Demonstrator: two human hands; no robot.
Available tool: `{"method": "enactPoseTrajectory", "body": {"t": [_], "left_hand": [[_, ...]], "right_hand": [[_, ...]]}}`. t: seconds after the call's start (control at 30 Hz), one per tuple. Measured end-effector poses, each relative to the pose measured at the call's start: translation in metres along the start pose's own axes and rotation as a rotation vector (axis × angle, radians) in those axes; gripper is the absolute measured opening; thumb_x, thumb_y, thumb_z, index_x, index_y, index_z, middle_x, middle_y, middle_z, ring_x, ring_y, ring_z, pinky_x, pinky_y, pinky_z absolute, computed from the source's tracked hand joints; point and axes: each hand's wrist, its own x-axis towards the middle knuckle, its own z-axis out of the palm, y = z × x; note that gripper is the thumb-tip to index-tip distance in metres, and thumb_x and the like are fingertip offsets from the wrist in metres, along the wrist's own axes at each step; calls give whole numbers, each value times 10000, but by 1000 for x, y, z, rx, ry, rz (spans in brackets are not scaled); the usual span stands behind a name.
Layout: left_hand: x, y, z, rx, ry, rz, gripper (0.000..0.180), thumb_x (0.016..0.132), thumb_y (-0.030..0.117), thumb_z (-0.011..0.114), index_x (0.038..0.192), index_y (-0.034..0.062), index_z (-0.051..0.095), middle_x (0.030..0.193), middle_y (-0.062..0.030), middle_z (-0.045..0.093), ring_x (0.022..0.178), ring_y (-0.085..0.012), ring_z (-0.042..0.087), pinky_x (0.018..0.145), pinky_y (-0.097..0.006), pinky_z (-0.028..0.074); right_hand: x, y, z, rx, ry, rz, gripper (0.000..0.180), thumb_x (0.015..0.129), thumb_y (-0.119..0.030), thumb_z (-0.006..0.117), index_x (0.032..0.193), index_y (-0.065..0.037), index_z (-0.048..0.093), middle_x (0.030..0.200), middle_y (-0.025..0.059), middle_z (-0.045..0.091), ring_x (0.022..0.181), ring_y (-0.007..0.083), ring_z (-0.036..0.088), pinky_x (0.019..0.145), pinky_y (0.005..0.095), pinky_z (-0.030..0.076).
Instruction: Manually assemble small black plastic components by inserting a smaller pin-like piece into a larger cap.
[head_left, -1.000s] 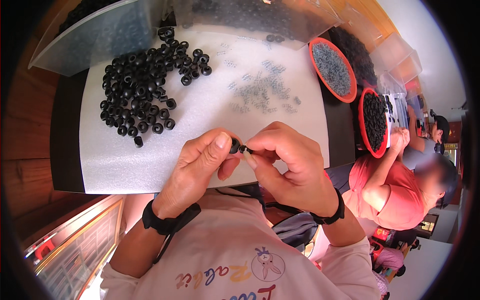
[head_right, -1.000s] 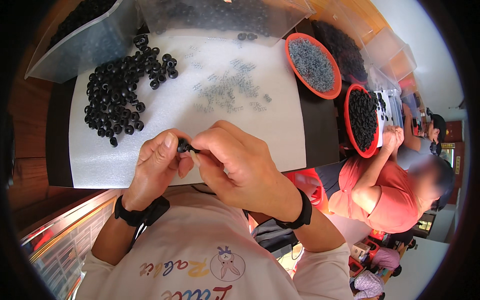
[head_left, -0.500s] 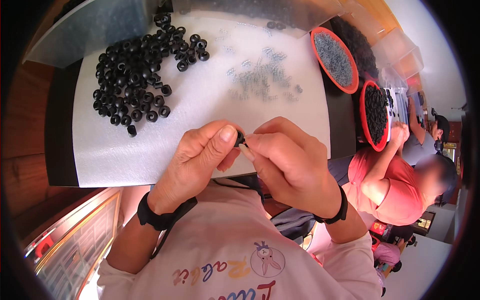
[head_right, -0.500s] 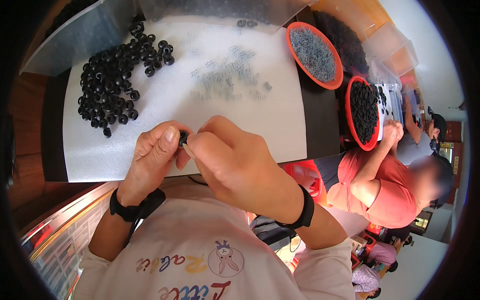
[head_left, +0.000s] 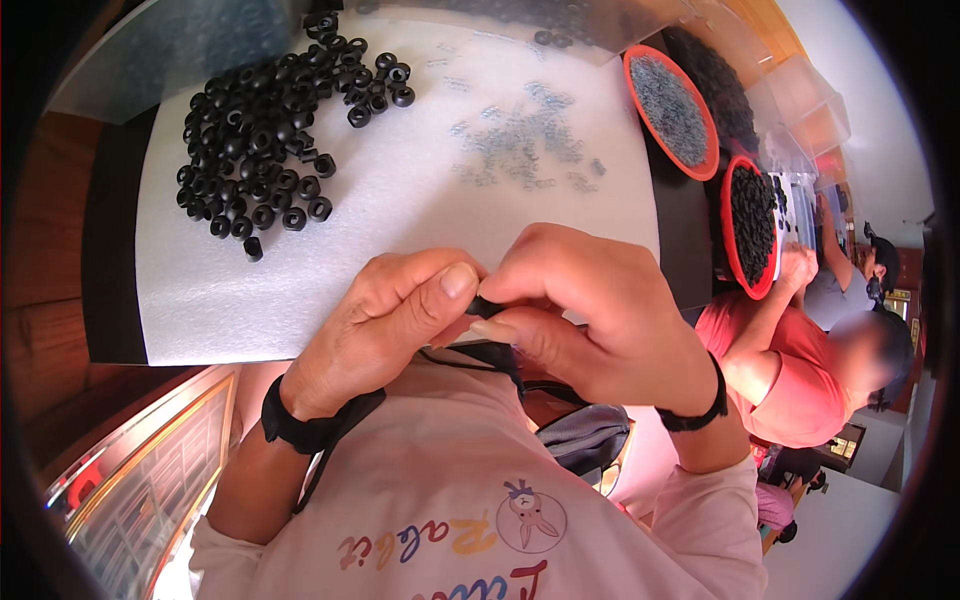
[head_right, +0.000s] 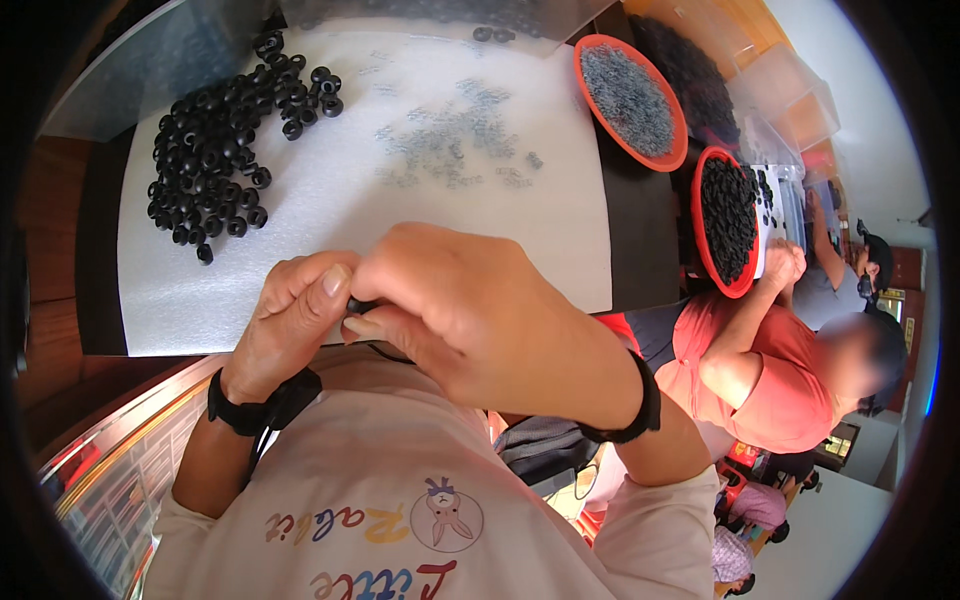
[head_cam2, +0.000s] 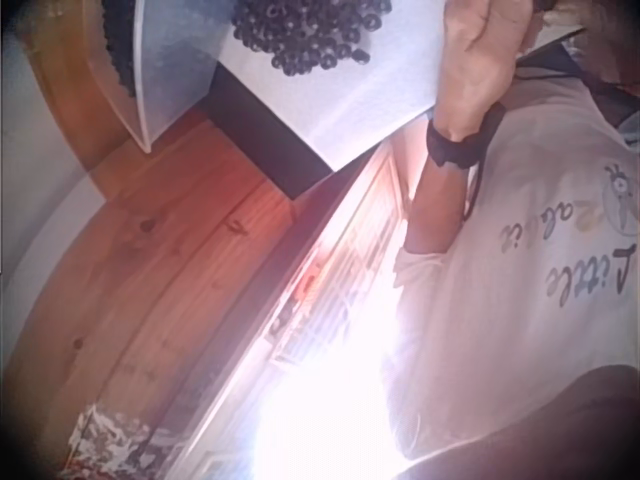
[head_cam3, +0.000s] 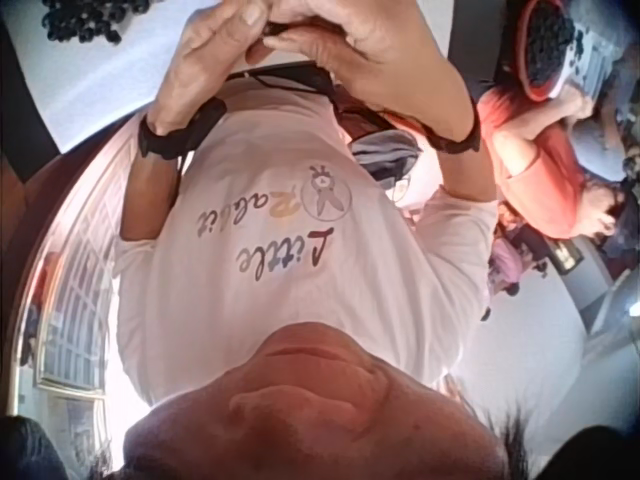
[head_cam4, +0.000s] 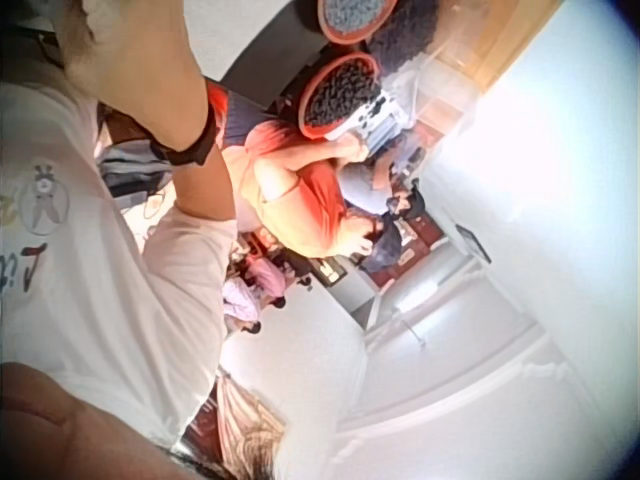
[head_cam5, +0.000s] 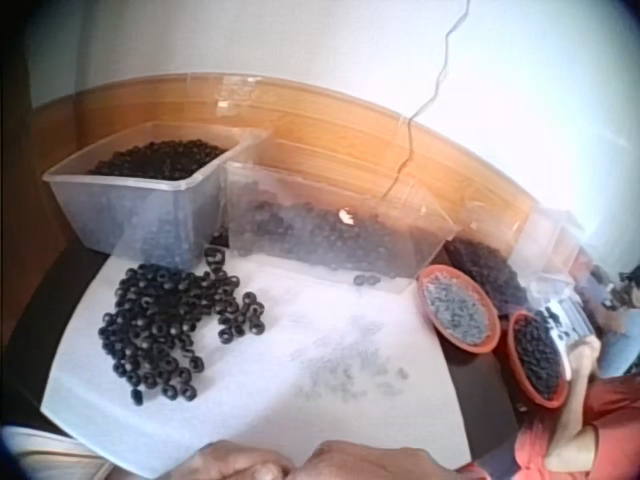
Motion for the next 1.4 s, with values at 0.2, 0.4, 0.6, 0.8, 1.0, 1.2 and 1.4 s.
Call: {"method": "enactPoseTrajectory", "body": {"t": [0.2, 0.4, 0.6, 0.8, 1.0, 1.2, 1.4], "left_hand": [[-2, 3, 3, -49, 49, -24, 416, 1015, 365, 423, 870, 18, 601, 665, 47, 416, 621, -58, 345, 557, -221, 294], [1, 2, 2, -41, 69, -30, 416, 1014, 364, 425, 868, 16, 600, 648, 40, 417, 614, -58, 347, 556, -221, 301], [2, 4, 4, 7, 108, 3, 404, 1014, 356, 430, 855, 18, 583, 644, 34, 425, 605, -55, 354, 542, -226, 312], [2, 2, 4, 50, 97, 15, 386, 1018, 335, 432, 856, 16, 576, 645, 32, 430, 604, -53, 359, 538, -224, 316], [3, 2, 5, 66, 79, 20, 373, 1018, 322, 432, 880, 14, 590, 644, 33, 426, 608, -56, 361, 539, -224, 322], [4, 2, 4, 98, 73, 18, 385, 1017, 325, 435, 885, -2, 591, 654, 34, 416, 620, -66, 359, 554, -224, 331], [2, 6, 3, 75, 31, -16, 406, 1013, 348, 437, 875, -3, 588, 664, 31, 415, 637, -68, 370, 579, -228, 343]], "right_hand": [[-5, 11, 4, 189, 19, 83, 228, 789, -8, 717, 970, -24, 579, 817, 91, 600, 603, 185, 577, 529, 245, 439], [-13, 14, 18, -39, 184, -140, 272, 768, 44, 704, 1007, -33, 598, 844, 134, 628, 655, 212, 623, 545, 270, 475], [-14, 11, 13, -66, 214, -118, 247, 783, 74, 662, 999, -28, 599, 840, 134, 625, 630, 190, 609, 522, 256, 464], [-16, 9, 17, 23, 202, -18, 236, 774, 102, 629, 973, -21, 595, 828, 123, 617, 612, 149, 598, 505, 240, 453], [-18, 9, 17, -30, 203, -50, 241, 756, 112, 626, 955, -19, 589, 858, 131, 613, 590, 170, 597, 500, 249, 459], [-19, 12, 24, -224, 177, -138, 305, 697, 135, 641, 953, -18, 577, 867, 139, 589, 578, 220, 586, 484, 275, 466], [-17, 14, 16, -142, 154, -154, 324, 697, 123, 672, 973, -13, 569, 838, 121, 583, 586, 209, 580, 485, 270, 457]]}}
